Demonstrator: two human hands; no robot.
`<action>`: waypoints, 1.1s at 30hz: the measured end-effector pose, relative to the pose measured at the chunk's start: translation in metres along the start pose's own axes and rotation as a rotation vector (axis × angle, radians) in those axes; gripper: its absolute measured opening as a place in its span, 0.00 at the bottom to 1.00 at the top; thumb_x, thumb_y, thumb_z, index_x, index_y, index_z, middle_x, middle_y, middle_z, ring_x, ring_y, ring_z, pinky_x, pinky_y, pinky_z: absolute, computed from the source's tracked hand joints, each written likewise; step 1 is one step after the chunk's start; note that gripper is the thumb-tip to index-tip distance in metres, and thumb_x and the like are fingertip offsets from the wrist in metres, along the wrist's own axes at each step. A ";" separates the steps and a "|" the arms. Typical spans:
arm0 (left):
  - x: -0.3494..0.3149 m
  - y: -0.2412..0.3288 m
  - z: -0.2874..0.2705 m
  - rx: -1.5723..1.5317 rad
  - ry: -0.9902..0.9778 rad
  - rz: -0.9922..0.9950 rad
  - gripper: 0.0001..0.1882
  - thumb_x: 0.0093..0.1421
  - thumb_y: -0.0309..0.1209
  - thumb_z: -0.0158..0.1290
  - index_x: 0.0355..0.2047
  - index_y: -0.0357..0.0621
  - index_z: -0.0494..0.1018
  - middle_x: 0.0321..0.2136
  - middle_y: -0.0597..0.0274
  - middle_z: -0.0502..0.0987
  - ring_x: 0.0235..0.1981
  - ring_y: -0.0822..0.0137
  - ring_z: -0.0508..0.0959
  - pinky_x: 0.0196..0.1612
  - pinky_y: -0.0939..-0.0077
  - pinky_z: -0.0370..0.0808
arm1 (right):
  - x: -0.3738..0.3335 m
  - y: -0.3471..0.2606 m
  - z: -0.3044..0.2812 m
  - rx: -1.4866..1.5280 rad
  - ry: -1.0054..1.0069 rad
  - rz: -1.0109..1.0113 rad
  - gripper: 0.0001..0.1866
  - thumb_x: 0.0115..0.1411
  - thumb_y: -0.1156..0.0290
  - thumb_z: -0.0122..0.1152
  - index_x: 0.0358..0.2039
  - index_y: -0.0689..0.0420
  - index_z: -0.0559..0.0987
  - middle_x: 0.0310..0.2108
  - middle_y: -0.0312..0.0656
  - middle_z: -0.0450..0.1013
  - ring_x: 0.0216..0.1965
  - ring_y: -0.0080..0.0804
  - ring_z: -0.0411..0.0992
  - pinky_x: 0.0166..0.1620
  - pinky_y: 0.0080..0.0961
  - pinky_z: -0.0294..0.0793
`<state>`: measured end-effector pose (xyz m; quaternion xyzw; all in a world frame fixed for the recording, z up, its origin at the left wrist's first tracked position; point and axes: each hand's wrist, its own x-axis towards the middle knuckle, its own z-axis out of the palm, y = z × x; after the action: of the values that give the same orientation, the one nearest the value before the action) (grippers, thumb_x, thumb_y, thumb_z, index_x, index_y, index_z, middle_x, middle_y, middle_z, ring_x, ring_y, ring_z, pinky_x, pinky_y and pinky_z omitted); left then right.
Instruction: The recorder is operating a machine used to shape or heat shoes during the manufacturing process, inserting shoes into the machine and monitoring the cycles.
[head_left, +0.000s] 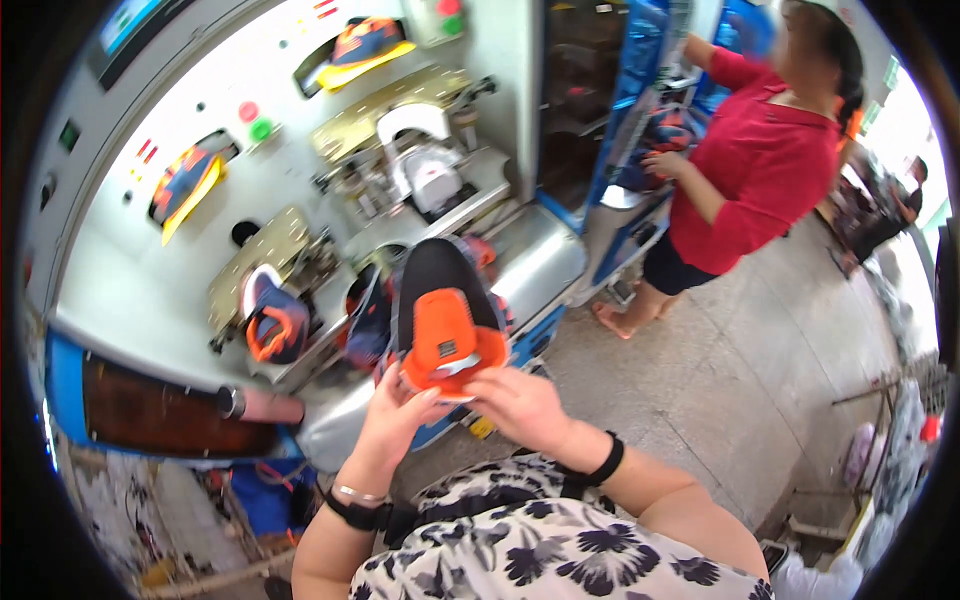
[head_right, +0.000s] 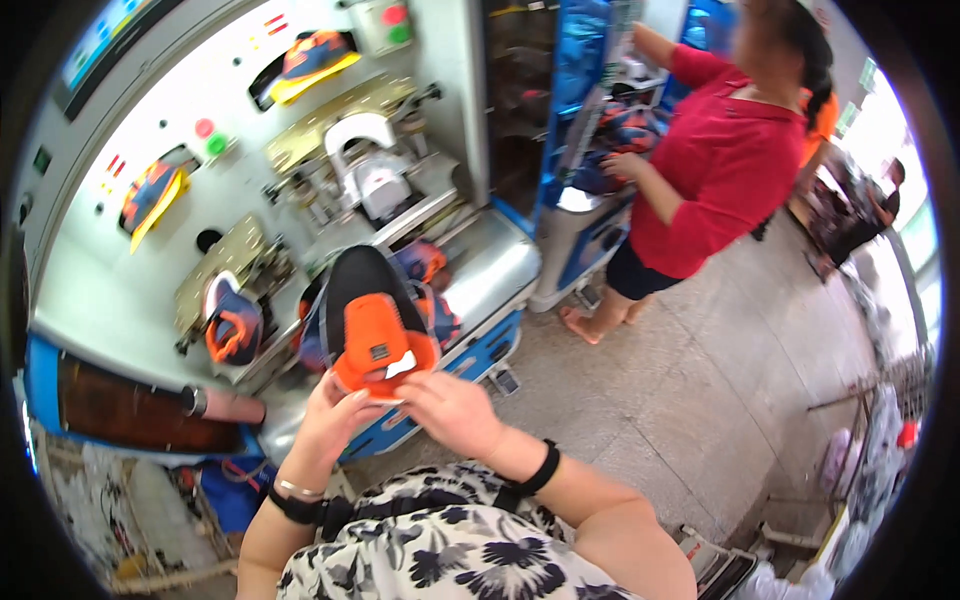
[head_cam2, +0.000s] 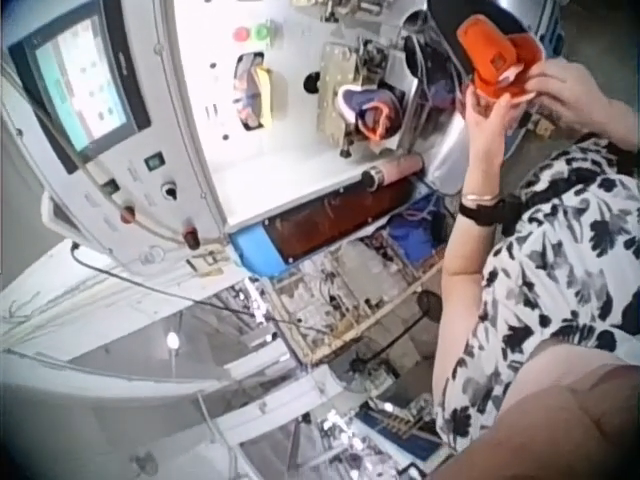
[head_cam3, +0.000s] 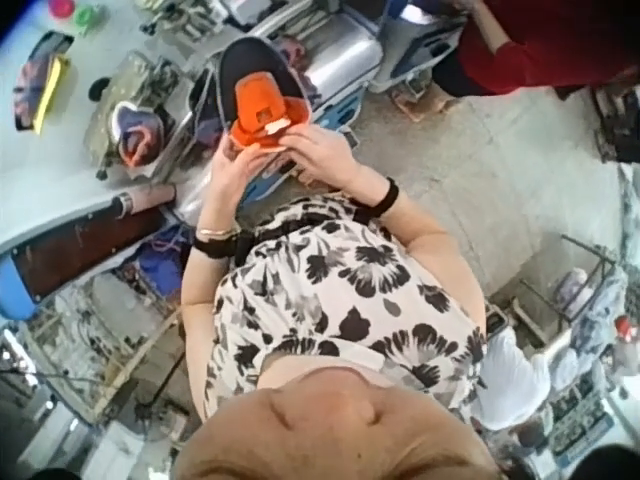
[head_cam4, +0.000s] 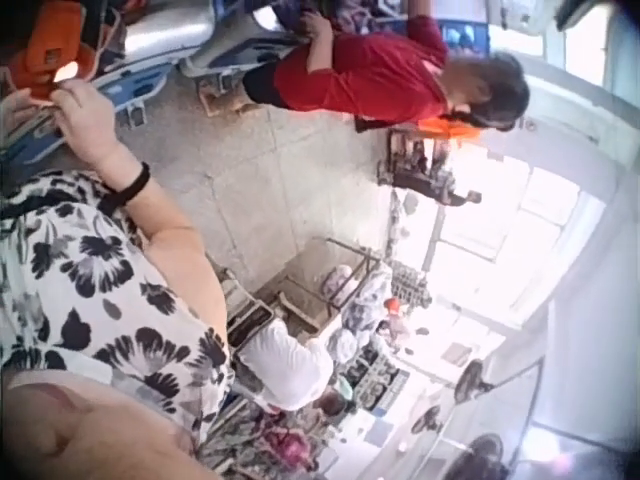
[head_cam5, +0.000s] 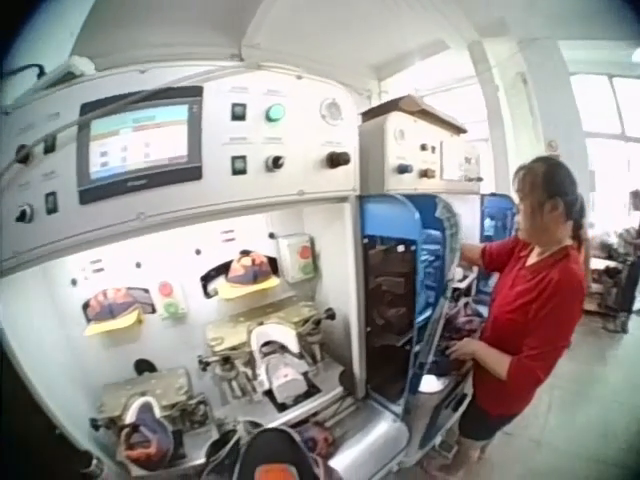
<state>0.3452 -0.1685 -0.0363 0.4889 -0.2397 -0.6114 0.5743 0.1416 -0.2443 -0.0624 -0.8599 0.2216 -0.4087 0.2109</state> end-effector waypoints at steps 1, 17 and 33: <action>0.001 -0.002 -0.001 0.000 -0.016 0.025 0.28 0.61 0.20 0.56 0.60 0.39 0.60 0.51 0.55 0.74 0.49 0.61 0.79 0.47 0.67 0.82 | 0.000 0.002 0.001 0.007 -0.009 0.020 0.14 0.51 0.72 0.68 0.39 0.54 0.79 0.39 0.39 0.75 0.38 0.38 0.77 0.38 0.30 0.78; 0.006 -0.030 -0.026 -0.145 0.046 -0.217 0.20 0.68 0.38 0.51 0.55 0.38 0.68 0.49 0.52 0.78 0.44 0.57 0.82 0.45 0.68 0.81 | 0.003 0.002 0.020 0.075 -0.169 0.132 0.12 0.55 0.70 0.66 0.40 0.52 0.78 0.35 0.37 0.75 0.37 0.37 0.77 0.37 0.30 0.76; 0.009 -0.028 -0.020 -0.081 -0.037 -0.201 0.22 0.70 0.37 0.47 0.60 0.38 0.65 0.53 0.54 0.76 0.45 0.59 0.82 0.46 0.69 0.80 | -0.005 0.009 0.018 0.091 -0.141 0.233 0.10 0.57 0.71 0.64 0.40 0.55 0.76 0.36 0.40 0.73 0.35 0.37 0.76 0.38 0.29 0.76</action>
<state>0.3514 -0.1657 -0.0712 0.4754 -0.1752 -0.6841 0.5247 0.1509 -0.2460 -0.0806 -0.8444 0.2859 -0.3298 0.3106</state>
